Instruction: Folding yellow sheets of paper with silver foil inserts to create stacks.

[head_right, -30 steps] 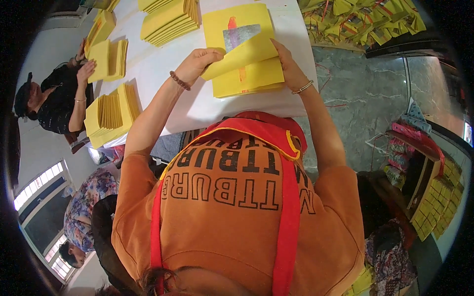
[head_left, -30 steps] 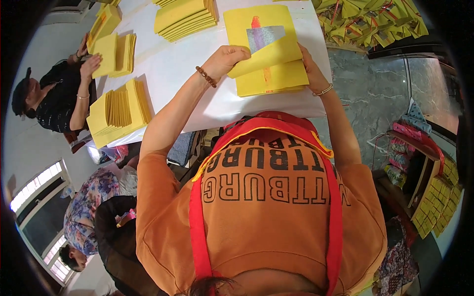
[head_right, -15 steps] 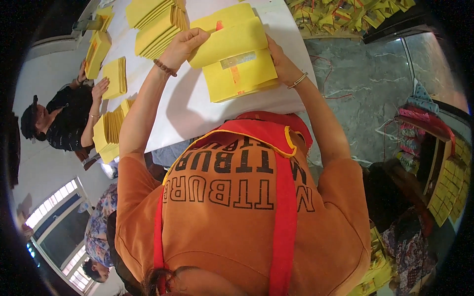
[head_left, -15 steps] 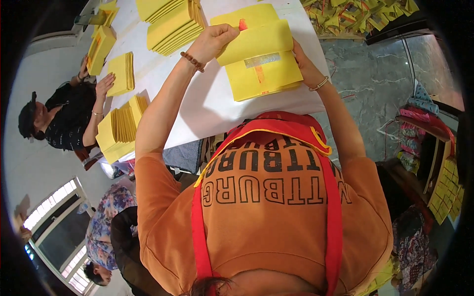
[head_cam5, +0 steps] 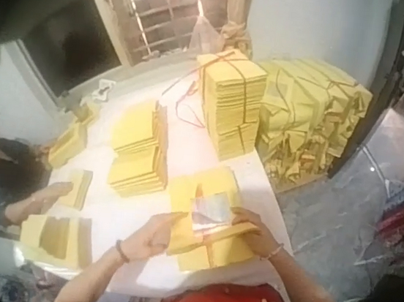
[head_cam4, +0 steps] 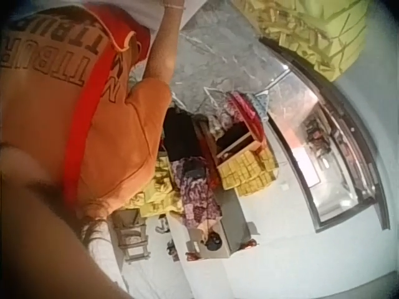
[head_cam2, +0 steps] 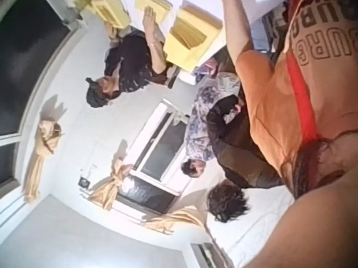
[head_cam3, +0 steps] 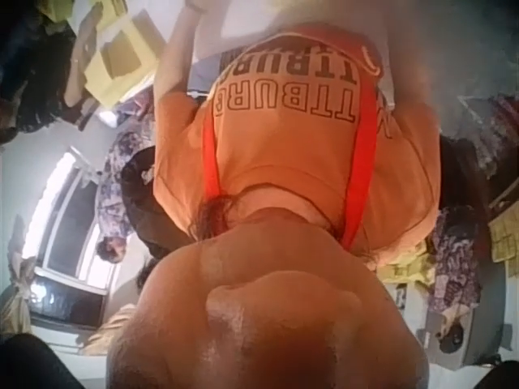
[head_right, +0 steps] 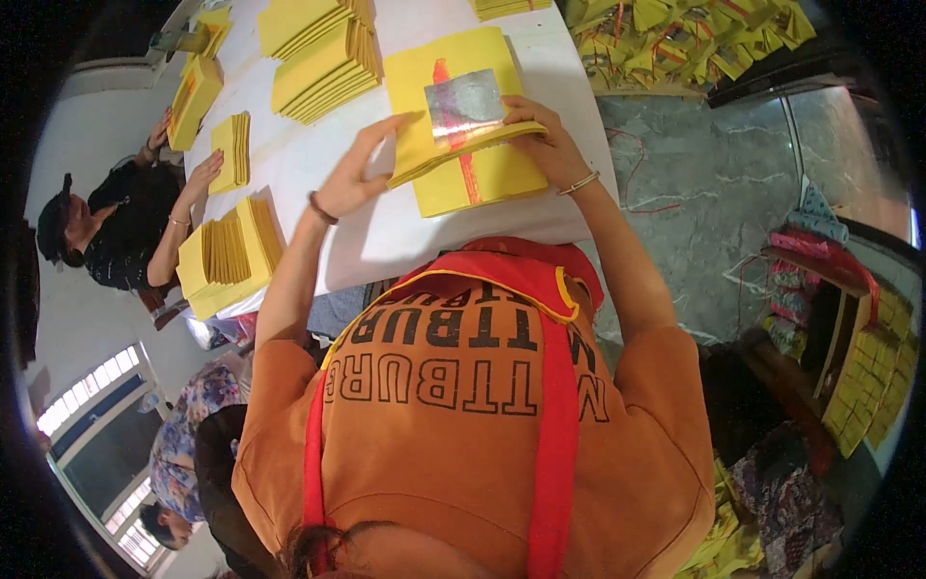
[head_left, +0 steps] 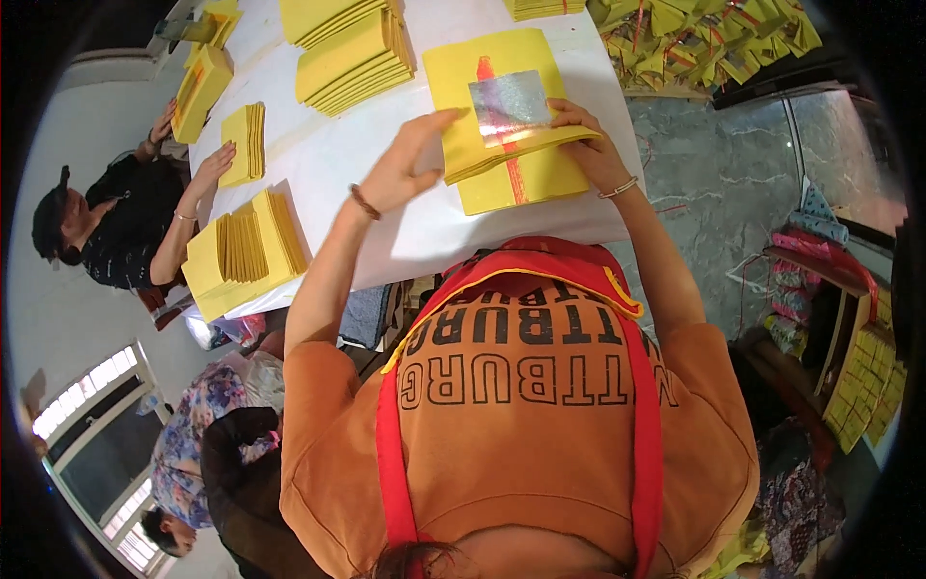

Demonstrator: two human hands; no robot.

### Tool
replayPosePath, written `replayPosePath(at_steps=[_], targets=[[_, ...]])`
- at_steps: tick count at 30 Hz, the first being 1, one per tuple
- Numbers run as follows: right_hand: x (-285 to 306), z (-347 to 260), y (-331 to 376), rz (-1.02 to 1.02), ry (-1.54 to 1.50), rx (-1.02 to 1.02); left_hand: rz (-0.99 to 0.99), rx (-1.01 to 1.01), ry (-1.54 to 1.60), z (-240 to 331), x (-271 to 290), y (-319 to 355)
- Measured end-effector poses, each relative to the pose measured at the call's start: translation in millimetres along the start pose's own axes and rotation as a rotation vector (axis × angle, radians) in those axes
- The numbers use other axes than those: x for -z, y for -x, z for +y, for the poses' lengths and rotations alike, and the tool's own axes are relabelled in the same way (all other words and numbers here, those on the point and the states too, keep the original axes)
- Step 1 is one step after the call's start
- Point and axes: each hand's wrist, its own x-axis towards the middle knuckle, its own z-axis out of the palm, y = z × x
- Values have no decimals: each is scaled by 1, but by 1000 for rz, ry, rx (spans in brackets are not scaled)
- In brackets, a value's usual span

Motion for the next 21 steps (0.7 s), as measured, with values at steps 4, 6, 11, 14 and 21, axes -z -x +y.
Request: replayPosePath(at_steps=[4,6,11,14,21], targets=[[2,6,-3,-38,77,115,327,-169,-559,-11,-53,-1],[-3,-7,-3,92,225,132,433,-207,-670,-8,-60,-2],[2,-48,-2,-4,881,426,356,-271,-796,4,-44,9],[1,-67,17,-202,1030,489,158,-364,-795,9,-45,29],[-5,-63,30,-208,585,10,259,17,-350,33,-50,26]])
